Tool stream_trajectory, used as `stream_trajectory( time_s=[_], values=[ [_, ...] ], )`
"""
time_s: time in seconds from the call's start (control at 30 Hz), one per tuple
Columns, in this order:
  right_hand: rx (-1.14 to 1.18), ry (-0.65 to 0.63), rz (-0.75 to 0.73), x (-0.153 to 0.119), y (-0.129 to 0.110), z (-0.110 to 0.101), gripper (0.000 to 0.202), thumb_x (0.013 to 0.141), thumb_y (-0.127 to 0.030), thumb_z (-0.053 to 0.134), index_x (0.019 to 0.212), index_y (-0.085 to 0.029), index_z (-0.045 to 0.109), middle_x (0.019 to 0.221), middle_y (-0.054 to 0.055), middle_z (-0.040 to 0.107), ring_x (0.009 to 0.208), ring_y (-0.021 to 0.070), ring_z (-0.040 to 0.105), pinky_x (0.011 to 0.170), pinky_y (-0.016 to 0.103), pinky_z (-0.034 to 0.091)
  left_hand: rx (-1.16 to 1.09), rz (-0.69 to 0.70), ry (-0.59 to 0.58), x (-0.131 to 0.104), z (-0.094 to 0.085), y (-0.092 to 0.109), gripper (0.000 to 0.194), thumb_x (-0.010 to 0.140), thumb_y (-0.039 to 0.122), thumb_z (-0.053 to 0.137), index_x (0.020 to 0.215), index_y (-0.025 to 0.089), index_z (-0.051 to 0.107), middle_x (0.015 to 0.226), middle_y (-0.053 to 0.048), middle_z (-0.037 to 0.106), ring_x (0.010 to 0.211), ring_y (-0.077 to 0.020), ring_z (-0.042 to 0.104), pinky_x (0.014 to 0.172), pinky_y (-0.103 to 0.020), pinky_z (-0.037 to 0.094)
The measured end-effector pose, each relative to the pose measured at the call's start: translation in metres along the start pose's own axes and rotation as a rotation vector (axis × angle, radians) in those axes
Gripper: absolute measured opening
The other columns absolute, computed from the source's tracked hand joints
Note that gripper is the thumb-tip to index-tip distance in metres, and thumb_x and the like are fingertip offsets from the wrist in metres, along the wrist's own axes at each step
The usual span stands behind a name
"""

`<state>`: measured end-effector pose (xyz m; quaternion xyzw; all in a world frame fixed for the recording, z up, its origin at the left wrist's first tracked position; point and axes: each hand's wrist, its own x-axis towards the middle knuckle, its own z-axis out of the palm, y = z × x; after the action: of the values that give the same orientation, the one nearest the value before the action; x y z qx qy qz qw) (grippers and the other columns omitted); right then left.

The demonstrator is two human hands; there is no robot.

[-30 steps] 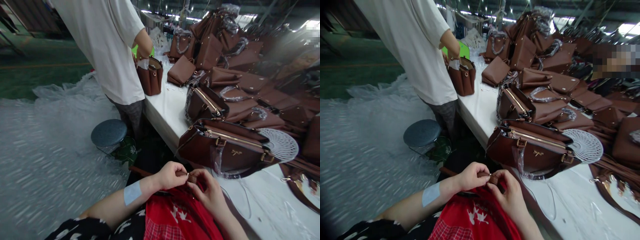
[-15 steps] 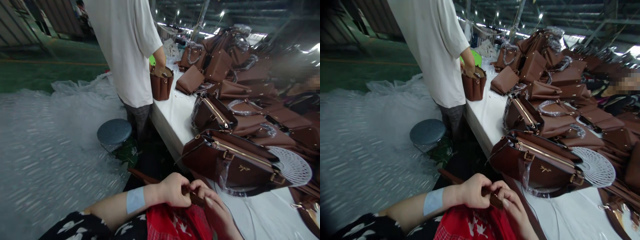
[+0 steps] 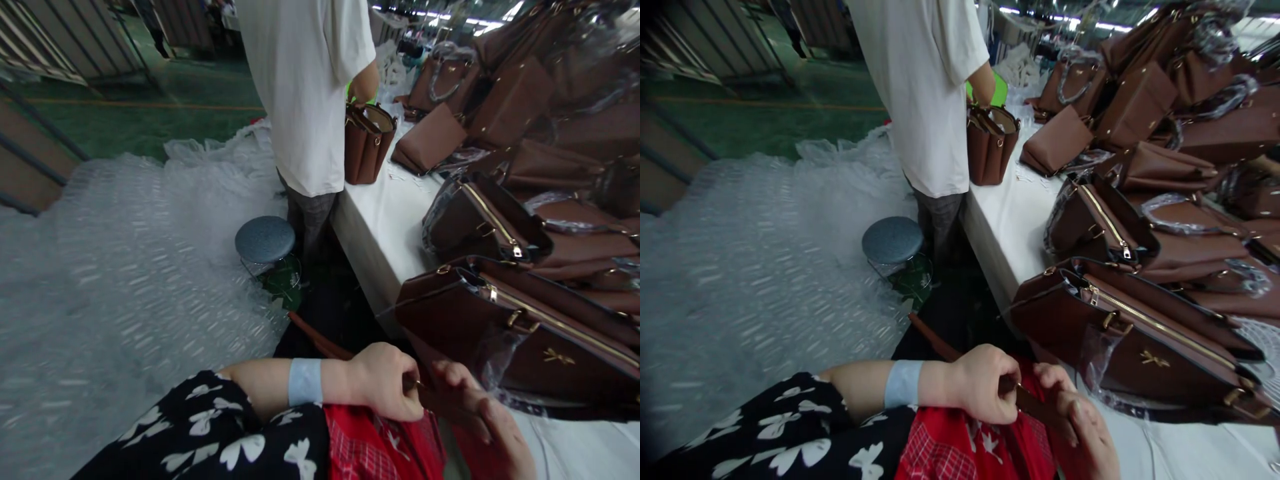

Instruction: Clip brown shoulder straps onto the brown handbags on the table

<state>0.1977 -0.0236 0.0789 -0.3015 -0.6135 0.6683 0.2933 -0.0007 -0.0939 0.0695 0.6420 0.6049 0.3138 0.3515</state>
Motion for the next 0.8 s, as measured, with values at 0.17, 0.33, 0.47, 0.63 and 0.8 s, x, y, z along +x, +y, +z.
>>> stream_trajectory(
  time_s=[0.17,0.33,0.47,0.63,0.8],
  values=[
    [-0.551,-0.296,0.002,0.014,-0.023,0.0,0.03,0.09,-0.04,0.057,0.07,-0.024,0.071,0.105,0.01,0.067,0.099,0.0291,0.063,0.084,0.04,0.054,0.096,0.007,-0.009,0.003,-0.003,-0.003,0.024,0.068,0.033,0.06,0.083,0.018,0.07,0.071,-0.005,0.07,0.063,-0.0207,0.063,0.055,-0.028,0.046],
    [-0.736,-0.301,0.008,0.015,-0.022,0.015,0.021,0.09,-0.039,0.06,0.087,-0.026,0.077,0.105,0.011,0.066,0.099,0.0265,0.064,0.086,0.035,0.054,0.135,0.026,-0.004,0.002,-0.002,-0.008,0.025,0.067,0.035,0.061,0.084,0.018,0.069,0.074,-0.007,0.071,0.063,-0.0219,0.064,0.056,-0.029,0.046],
    [-0.49,-0.124,-0.058,0.009,-0.015,0.011,0.027,0.088,-0.044,0.061,0.073,-0.025,0.072,0.103,0.011,0.062,0.102,0.0284,0.06,0.087,0.038,0.053,0.091,0.028,0.06,0.001,-0.005,-0.007,0.02,0.068,0.028,0.058,0.083,0.018,0.067,0.074,-0.005,0.07,0.061,-0.0188,0.062,0.054,-0.027,0.043],
    [-0.035,0.003,-0.099,0.004,-0.024,-0.018,0.048,0.087,-0.06,0.05,0.058,-0.023,0.054,0.091,0.007,0.051,0.09,0.0269,0.059,0.082,0.046,0.054,0.065,-0.021,0.093,0.004,-0.009,-0.009,0.014,0.071,0.028,0.056,0.076,0.018,0.065,0.07,-0.003,0.068,0.06,-0.017,0.06,0.054,-0.026,0.041],
    [-0.503,-0.223,-0.014,0.008,-0.038,-0.02,0.032,0.09,-0.046,0.054,0.071,-0.022,0.064,0.081,0.006,0.061,0.072,0.0211,0.059,0.064,0.03,0.05,0.096,-0.049,0.063,0.007,-0.013,-0.012,0.013,0.069,0.027,0.058,0.076,0.019,0.065,0.071,-0.003,0.069,0.062,-0.0175,0.06,0.055,-0.026,0.042]
  ],
)
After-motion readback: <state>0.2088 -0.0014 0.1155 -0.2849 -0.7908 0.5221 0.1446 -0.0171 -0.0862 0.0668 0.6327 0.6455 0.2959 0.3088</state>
